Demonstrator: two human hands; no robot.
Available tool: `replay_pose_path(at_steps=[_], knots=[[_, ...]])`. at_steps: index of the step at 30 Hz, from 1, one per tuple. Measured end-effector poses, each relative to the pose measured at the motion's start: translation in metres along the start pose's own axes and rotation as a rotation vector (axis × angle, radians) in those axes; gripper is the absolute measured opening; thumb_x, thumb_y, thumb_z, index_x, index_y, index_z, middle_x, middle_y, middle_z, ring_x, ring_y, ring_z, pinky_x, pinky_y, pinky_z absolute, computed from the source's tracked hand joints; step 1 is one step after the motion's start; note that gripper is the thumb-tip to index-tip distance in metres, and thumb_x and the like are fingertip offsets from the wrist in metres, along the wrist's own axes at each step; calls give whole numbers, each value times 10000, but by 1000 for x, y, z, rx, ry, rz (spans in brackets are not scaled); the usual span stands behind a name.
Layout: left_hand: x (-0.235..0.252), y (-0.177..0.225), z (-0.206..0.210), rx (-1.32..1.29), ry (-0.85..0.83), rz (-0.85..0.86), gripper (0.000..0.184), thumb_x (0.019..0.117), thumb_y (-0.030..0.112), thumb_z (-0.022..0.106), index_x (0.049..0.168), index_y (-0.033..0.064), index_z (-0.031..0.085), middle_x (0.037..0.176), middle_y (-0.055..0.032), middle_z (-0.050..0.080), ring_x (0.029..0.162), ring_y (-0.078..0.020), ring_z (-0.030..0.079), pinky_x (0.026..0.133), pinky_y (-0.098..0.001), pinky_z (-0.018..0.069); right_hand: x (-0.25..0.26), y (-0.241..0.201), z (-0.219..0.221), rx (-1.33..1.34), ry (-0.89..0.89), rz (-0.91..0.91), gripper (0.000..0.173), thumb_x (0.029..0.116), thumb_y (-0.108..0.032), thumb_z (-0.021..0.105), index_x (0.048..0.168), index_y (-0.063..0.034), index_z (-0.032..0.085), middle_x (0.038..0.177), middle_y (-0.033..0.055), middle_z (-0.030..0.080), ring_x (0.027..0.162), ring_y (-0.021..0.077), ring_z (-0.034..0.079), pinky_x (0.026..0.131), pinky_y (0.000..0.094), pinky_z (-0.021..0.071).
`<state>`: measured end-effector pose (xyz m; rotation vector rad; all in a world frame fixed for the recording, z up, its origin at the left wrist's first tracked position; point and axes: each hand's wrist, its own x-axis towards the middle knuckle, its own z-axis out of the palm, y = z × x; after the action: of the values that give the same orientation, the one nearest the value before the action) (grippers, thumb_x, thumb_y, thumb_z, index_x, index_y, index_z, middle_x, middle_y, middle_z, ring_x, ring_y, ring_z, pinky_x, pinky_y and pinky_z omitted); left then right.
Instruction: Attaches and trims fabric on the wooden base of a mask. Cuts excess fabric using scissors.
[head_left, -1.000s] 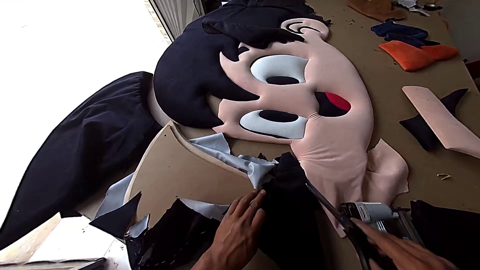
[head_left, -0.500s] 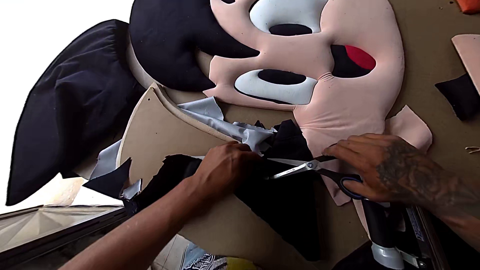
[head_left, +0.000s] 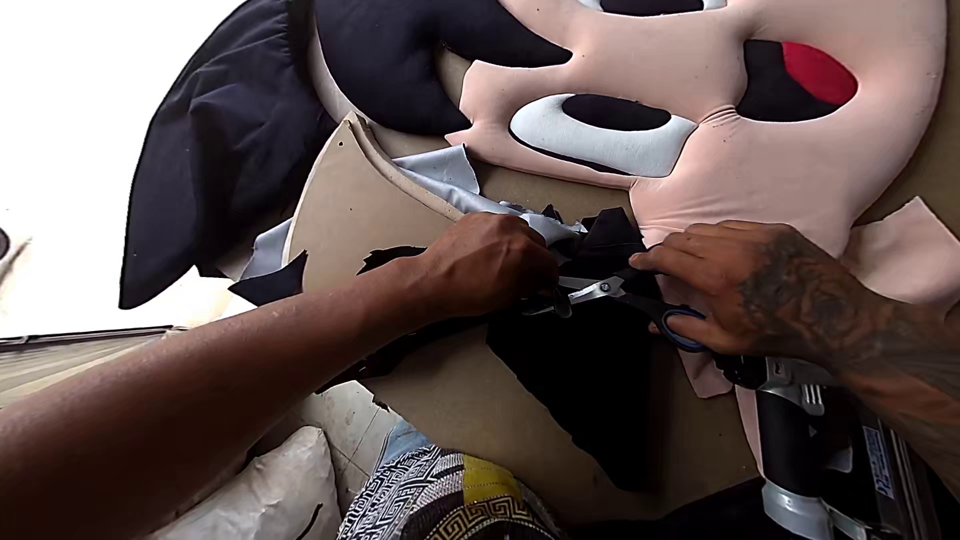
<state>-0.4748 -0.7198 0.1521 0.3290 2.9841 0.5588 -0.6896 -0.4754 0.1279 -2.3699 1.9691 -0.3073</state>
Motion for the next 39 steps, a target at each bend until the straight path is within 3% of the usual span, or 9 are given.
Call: replay_pose_path(at_steps=[7,11,17,20,22,25,29,34,39], knots=[[8,-6,-19,6,-20,78,190,983,296,636,924,191,783,838,23,716,830,-157,676,701,-387,535,38,-3,6,9,-52,-117,613,756,-554,620,1194,-131,692,923,59,638,809,273,631,610,436,465],[12,-15,-21,1,19,78,181,975,298,650,950,194,795,841,21,727,814,-140,687,714,-384,542,36,7,-1,32,-5,-203,409,817,-421,631,1057,-100,710,707,15,581,583,213,601,464,379,430],[14,-16,-19,-50,66,148,166,958,281,677,925,172,797,821,26,731,801,-120,687,728,-364,543,58,2,-11,25,-34,-241,522,775,-501,599,1094,-96,682,816,36,602,715,246,611,573,427,447],[8,-19,-19,-90,110,129,163,964,262,671,959,175,809,822,32,741,777,-95,685,711,-340,537,58,8,-8,55,-11,-291,357,800,-427,624,980,-123,673,694,-9,579,567,187,612,448,385,451],[7,-19,-21,-111,136,137,155,958,264,685,946,171,809,794,38,734,751,-79,674,696,-322,528,63,8,-9,30,-33,-286,419,827,-513,597,1008,-142,662,729,-20,589,598,179,630,463,383,473],[12,-13,-25,-119,140,198,154,944,259,688,898,161,798,758,25,716,732,-98,667,676,-341,505,80,0,-12,-10,-57,-284,581,750,-636,590,1036,-133,651,814,8,613,722,219,647,563,421,490],[12,-16,-42,-249,283,177,127,924,203,731,890,96,789,766,-3,726,680,-79,645,645,-309,510,80,-8,-7,18,-86,-278,323,744,-452,704,918,-181,694,658,-42,591,521,172,600,430,399,445],[28,-13,-73,-248,334,297,95,893,166,738,889,95,802,815,-11,748,786,-78,694,708,-300,520,82,-46,7,-5,-232,-103,633,637,-689,725,1117,-277,690,970,-71,677,825,140,680,607,402,538],[18,-23,-75,-249,372,214,117,909,186,751,855,83,763,761,4,708,686,-58,631,638,-285,497,82,-45,13,-33,-121,-83,570,652,-642,715,1071,-255,722,841,-50,663,708,160,661,532,385,505]])
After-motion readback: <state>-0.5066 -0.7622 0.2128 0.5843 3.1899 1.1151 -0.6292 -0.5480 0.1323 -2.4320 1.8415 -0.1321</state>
